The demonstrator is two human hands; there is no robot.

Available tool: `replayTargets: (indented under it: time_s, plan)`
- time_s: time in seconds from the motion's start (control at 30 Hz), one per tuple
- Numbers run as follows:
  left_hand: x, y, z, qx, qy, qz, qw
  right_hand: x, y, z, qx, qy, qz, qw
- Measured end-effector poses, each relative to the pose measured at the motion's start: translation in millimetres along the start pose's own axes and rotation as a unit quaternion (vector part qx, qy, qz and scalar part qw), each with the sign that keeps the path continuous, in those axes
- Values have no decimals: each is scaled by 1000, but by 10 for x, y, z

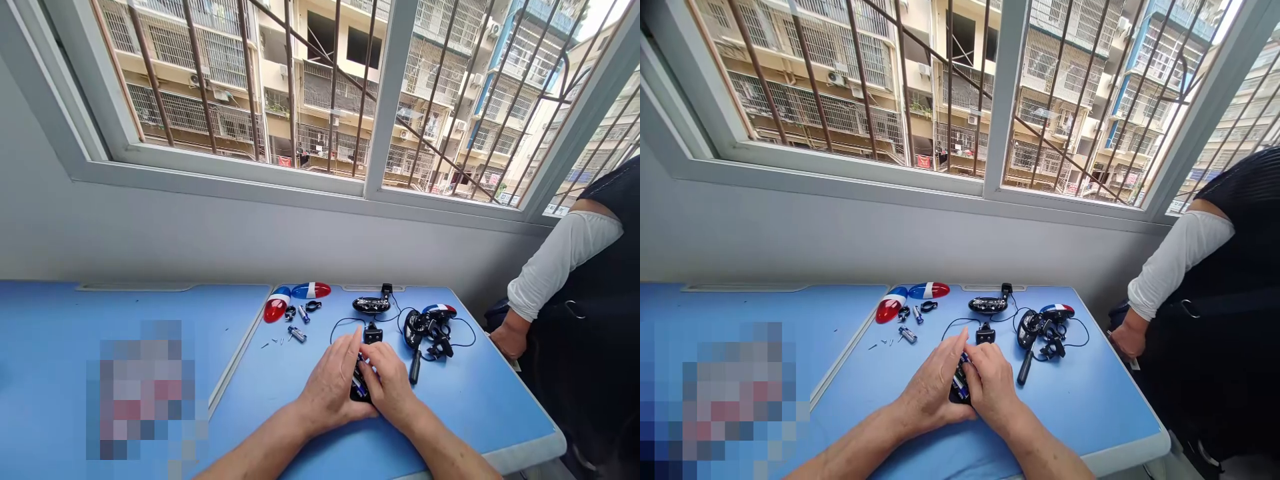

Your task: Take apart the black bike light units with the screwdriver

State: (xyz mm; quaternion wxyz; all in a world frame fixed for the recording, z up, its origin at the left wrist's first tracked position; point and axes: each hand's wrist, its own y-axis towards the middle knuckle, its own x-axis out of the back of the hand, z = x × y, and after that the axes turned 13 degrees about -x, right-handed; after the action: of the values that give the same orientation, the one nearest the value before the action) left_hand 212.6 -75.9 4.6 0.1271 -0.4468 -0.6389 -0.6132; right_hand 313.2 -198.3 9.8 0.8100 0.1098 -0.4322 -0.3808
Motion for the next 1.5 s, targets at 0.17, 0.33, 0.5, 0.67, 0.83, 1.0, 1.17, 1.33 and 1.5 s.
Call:
replayTargets:
  time_s: [0.17,0.33,0.5,0.67,0.83,1.0,1.17,1.33,1.5]
  plan:
    - [-13,-19,-29,27,35,-1,999,20,3,-7,16,-1,-10,1000]
    - [-8,-66,-45,44,28,3,999,14,-13,-16,16,11,-20,1000]
    - [-27,-44,-77,53,14,-4,998,12,-18,-20,22,7,-28,999]
    - [-56,-35,-82,71,12,-1,997,36,-18,-23,23,22,-21,999]
    - [-49,-46,-96,90,18,21,996,63,-18,-30,-14,47,-24,999]
    - [40,-66,-88,50,48,5,998,86,-1,-40,19,50,-22,998]
    - [171,-40,-27,-13,51,-68,996,89,10,-34,43,64,-69,995]
    - [224,32,-18,-42,23,-77,996,78,3,-43,56,83,-87,991]
    - [212,43,-3,-58,18,-88,994,93,1,-17,76,78,-69,992]
